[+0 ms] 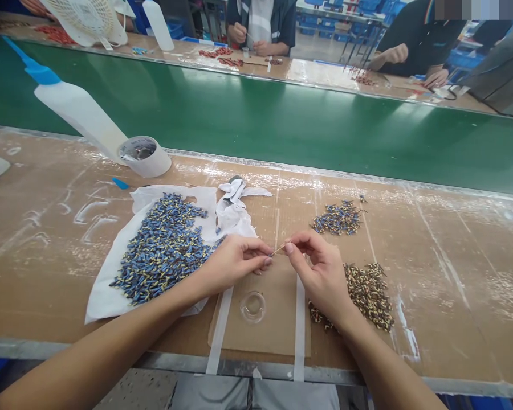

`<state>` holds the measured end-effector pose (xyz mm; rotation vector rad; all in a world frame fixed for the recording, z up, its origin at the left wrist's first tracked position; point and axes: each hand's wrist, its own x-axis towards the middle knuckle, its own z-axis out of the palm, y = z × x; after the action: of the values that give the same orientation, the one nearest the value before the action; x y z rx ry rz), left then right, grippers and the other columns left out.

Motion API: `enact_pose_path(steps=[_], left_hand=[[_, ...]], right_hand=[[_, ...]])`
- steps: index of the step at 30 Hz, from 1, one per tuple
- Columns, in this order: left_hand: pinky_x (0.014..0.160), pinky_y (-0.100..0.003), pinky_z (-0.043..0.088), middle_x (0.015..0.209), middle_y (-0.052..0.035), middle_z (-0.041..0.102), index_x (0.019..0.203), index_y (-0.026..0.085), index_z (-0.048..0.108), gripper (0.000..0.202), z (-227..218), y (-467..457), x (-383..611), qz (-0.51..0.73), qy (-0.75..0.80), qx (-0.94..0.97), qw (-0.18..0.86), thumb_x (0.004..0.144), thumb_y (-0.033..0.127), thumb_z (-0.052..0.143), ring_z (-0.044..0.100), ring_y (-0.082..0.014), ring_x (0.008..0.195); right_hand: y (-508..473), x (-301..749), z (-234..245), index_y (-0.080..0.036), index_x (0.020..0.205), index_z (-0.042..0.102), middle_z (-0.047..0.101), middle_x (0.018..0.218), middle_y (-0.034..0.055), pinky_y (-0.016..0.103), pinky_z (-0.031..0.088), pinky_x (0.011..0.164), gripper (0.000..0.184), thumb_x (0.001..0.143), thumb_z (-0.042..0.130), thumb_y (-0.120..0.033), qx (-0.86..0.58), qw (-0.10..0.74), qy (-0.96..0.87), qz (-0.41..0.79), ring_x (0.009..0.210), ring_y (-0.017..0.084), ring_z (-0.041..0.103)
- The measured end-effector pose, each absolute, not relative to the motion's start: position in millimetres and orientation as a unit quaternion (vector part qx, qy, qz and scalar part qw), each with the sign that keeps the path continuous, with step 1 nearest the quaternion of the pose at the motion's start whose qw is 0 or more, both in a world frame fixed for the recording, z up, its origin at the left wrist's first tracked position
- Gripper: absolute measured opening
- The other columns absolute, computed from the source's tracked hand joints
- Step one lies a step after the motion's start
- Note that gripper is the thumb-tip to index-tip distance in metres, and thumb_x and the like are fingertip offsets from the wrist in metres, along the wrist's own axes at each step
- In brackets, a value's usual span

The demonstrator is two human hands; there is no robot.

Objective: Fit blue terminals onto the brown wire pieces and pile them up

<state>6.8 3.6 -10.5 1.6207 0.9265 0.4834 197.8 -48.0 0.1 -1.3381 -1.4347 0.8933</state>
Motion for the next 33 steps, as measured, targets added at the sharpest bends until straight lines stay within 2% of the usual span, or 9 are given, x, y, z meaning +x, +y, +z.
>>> enact_pose_path(steps=[24,29,33], left_hand=[[0.067,-0.026,0.048,0.076,-0.0049,0.070,0.092,0.013,0.071,0.018,-11.1,4.4,5.2,0.203,0.371,0.694,0.583,0.082,0.021,0.057,0.063,-0.0149,0.071],[0.066,-0.025,0.048,0.073,-0.0039,0.068,0.089,0.013,0.070,0.016,-9.2,6.1,5.9,0.200,0.373,0.688,0.589,0.081,0.019,0.058,0.061,-0.0133,0.068],[0.069,-0.026,0.049,0.078,-0.0053,0.069,0.091,0.012,0.070,0.017,-8.1,6.5,5.8,0.200,0.370,0.686,0.593,0.080,0.017,0.058,0.062,-0.0145,0.073]], right_hand=[[-50.1,198.0,0.4,-0.022,0.092,0.063,0.067,0.086,0.0027,0.030,0.048,0.073,0.004,0.089,0.060,-0.020,-0.536,0.424,-0.672,0.286,0.080,0.018,0.063],[-49.1,204.2,6.3,-0.023,0.093,0.062,0.066,0.089,0.0026,0.028,0.048,0.071,0.004,0.091,0.059,-0.022,-0.520,0.450,-0.617,0.381,0.080,0.016,0.062],[-51.4,209.1,21.5,-0.022,0.090,0.062,0.065,0.088,0.0021,0.030,0.048,0.075,0.005,0.091,0.058,-0.019,-0.422,0.379,-0.658,0.495,0.083,0.016,0.061]])
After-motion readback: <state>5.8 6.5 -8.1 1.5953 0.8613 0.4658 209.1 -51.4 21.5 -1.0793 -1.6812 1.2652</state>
